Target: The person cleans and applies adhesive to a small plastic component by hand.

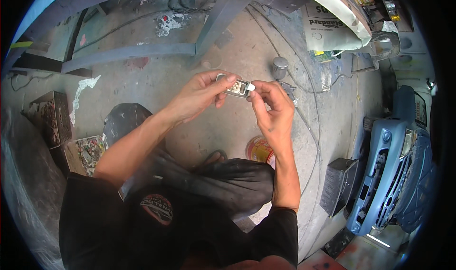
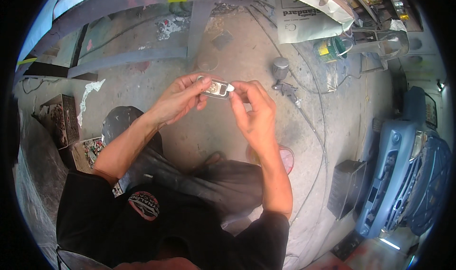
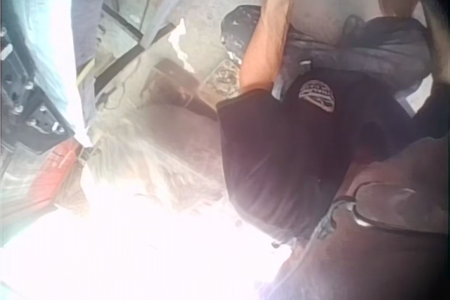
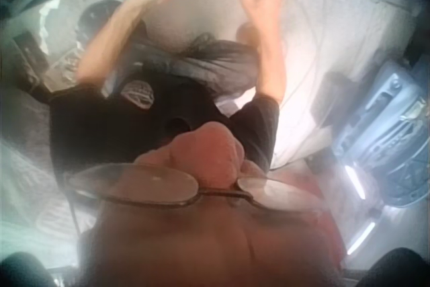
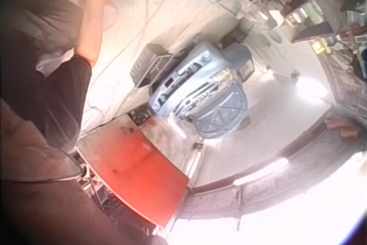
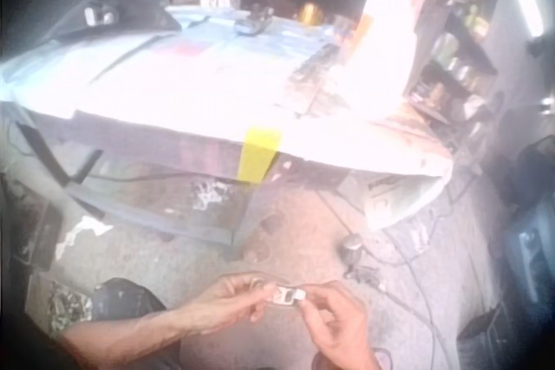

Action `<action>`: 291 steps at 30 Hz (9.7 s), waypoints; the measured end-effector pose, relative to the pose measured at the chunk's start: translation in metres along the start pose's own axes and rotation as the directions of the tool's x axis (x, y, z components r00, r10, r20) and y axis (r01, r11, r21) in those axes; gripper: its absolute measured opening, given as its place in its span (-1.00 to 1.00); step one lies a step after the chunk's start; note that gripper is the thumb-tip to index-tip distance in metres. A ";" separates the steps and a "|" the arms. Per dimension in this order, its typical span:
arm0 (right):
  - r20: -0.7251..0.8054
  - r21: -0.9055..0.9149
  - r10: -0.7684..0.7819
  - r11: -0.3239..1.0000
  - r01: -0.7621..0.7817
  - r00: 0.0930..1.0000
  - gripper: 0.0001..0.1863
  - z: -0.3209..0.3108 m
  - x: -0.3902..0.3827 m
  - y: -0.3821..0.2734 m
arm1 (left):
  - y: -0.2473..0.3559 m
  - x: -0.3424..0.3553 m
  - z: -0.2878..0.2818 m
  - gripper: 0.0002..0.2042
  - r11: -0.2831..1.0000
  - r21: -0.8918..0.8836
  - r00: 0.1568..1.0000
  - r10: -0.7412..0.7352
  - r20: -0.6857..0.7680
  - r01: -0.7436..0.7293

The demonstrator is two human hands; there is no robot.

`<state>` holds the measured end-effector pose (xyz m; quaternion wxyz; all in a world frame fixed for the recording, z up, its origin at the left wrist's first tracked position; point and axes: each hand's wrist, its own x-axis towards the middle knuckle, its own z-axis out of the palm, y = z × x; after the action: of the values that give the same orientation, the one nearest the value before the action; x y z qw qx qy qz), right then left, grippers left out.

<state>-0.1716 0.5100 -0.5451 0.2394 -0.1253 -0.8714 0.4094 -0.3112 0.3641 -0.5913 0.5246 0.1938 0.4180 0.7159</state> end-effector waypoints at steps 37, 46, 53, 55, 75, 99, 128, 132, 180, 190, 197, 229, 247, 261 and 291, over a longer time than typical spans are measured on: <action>0.081 -0.225 -0.161 0.958 0.175 0.984 -0.80 0.004 0.001 -0.010 | 0.004 -0.001 0.000 -0.58 0.965 0.256 0.998 0.058 -0.030 -0.049; 0.031 -0.246 -0.171 0.954 0.173 0.985 -0.82 0.009 0.000 -0.008 | -0.002 0.000 0.000 -0.61 0.973 0.220 0.996 0.085 -0.042 -0.074; 0.030 -0.235 -0.167 0.957 0.169 0.985 -0.82 0.009 0.002 -0.009 | -0.005 0.002 -0.003 -0.61 0.983 0.173 0.997 0.068 -0.044 -0.059; 0.021 -0.217 -0.171 0.961 0.172 0.985 -0.82 0.009 0.002 -0.007 | -0.006 0.002 -0.003 -0.61 0.984 0.167 0.997 0.067 -0.042 -0.060; -0.001 -0.159 -0.207 0.966 0.204 0.978 -0.78 0.003 0.002 -0.007 | 0.001 0.001 -0.001 -0.64 0.990 0.103 0.995 0.097 0.029 -0.099; -0.021 -0.066 -0.194 0.979 0.192 0.981 -0.78 0.002 0.003 0.001 | 0.002 -0.001 -0.005 -0.60 0.986 0.084 0.988 0.136 0.076 -0.143; -0.083 -0.102 -0.236 0.969 0.227 0.968 -0.81 0.007 0.003 -0.006 | 0.002 0.001 -0.002 -0.64 0.987 0.001 0.985 0.161 0.065 -0.162; -0.077 -0.117 -0.262 0.960 0.253 0.962 -0.79 0.006 0.004 -0.005 | 0.003 0.001 -0.003 -0.64 0.984 0.046 0.984 0.166 0.070 -0.169; -0.052 -0.011 -0.022 1.000 0.021 0.998 -0.83 0.003 -0.002 -0.007 | 0.001 0.003 0.000 -0.59 0.988 0.070 0.988 0.143 -0.053 -0.139; -0.034 -0.127 -0.149 0.982 0.144 0.988 -0.82 0.006 -0.003 -0.011 | -0.002 0.004 0.000 -0.60 0.997 -0.022 0.997 0.068 -0.043 -0.069; -0.034 -0.136 -0.170 0.977 0.164 0.985 -0.79 0.007 -0.003 -0.015 | -0.002 0.002 0.000 -0.61 0.993 0.038 0.993 0.114 -0.011 -0.113; -0.042 -0.233 -0.297 0.931 0.280 0.954 -0.77 0.009 -0.003 -0.013 | 0.001 -0.003 0.001 -0.63 0.956 0.207 0.976 0.216 -0.008 -0.210; -0.038 -0.149 -0.252 0.958 0.244 0.967 -0.76 0.011 -0.004 -0.007 | 0.000 -0.003 0.003 -0.60 0.967 0.187 0.978 0.189 -0.087 -0.170; -0.036 -0.132 -0.244 0.962 0.238 0.969 -0.79 0.010 -0.003 -0.006 | 0.001 -0.002 0.004 -0.57 0.968 0.190 0.978 0.183 -0.097 -0.162; -0.055 -0.095 -0.221 0.972 0.215 0.974 -0.79 0.017 -0.001 0.000 | -0.009 -0.001 0.001 -0.60 0.971 0.135 0.977 0.207 -0.050 -0.199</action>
<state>-0.1796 0.4980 -0.5547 0.3055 -0.0525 -0.8888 0.3376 -0.3049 0.3640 -0.5977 0.4214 0.2460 0.4580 0.7431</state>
